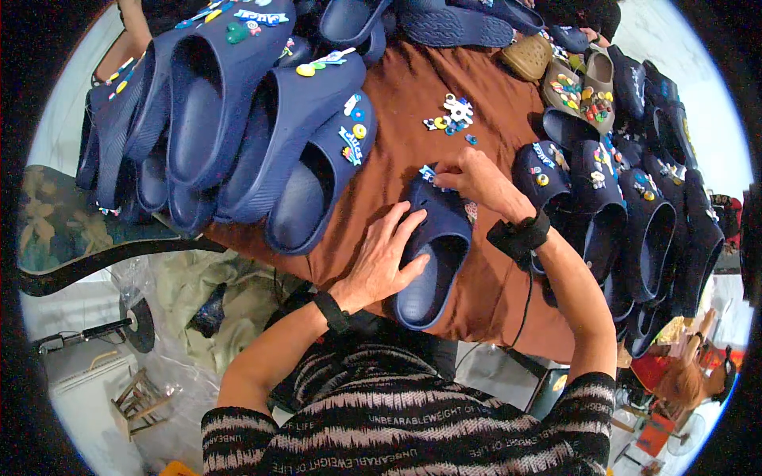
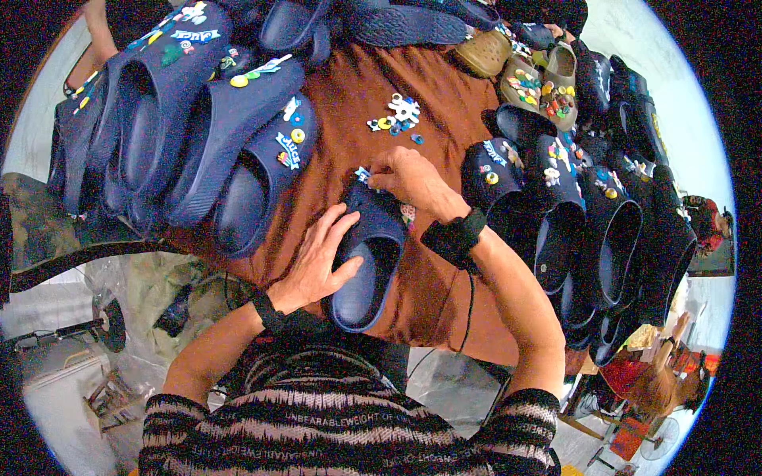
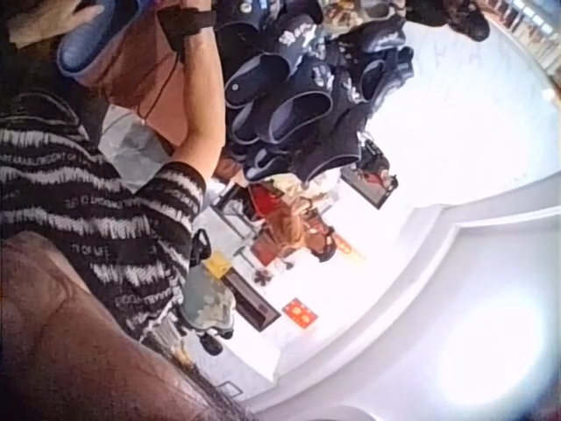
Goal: Attaching decorative charms to the holes of navy blue foam clogs.
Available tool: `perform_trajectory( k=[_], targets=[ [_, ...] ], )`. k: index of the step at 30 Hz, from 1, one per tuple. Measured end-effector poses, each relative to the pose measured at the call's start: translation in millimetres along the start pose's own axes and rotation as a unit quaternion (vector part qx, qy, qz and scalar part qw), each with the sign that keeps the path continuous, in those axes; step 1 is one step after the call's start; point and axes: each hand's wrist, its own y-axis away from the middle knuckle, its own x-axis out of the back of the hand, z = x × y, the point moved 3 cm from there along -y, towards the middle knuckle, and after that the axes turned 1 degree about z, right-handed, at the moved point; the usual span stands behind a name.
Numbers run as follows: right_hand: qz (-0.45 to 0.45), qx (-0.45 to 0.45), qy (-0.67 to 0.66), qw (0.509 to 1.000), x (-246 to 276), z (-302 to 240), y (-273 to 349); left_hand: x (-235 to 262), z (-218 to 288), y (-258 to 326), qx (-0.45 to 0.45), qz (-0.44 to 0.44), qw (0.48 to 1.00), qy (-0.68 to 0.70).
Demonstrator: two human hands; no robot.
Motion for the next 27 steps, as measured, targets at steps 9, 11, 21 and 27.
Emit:
perform_trajectory(
  k=[9,11,21,27],
  targets=[
    [-0.165,-0.113,0.118,0.973,10.3,-3.7,-32.6,-2.2,-3.6,1.0,0.029,-0.032,0.999,0.016],
    [-0.223,-0.106,0.147,0.958,7.6,2.6,-42.0,-3.3,-4.2,0.8,0.033,-0.037,0.999,0.009],
    [-0.243,-0.029,0.307,0.92,9.6,-7.6,-59.1,-3.4,-3.9,2.3,0.03,-0.03,0.999,0.002],
    [-0.215,0.014,0.301,0.929,12.4,-6.4,-56.3,-4.0,-3.8,0.7,0.021,-0.034,0.999,0.004]
  ],
)
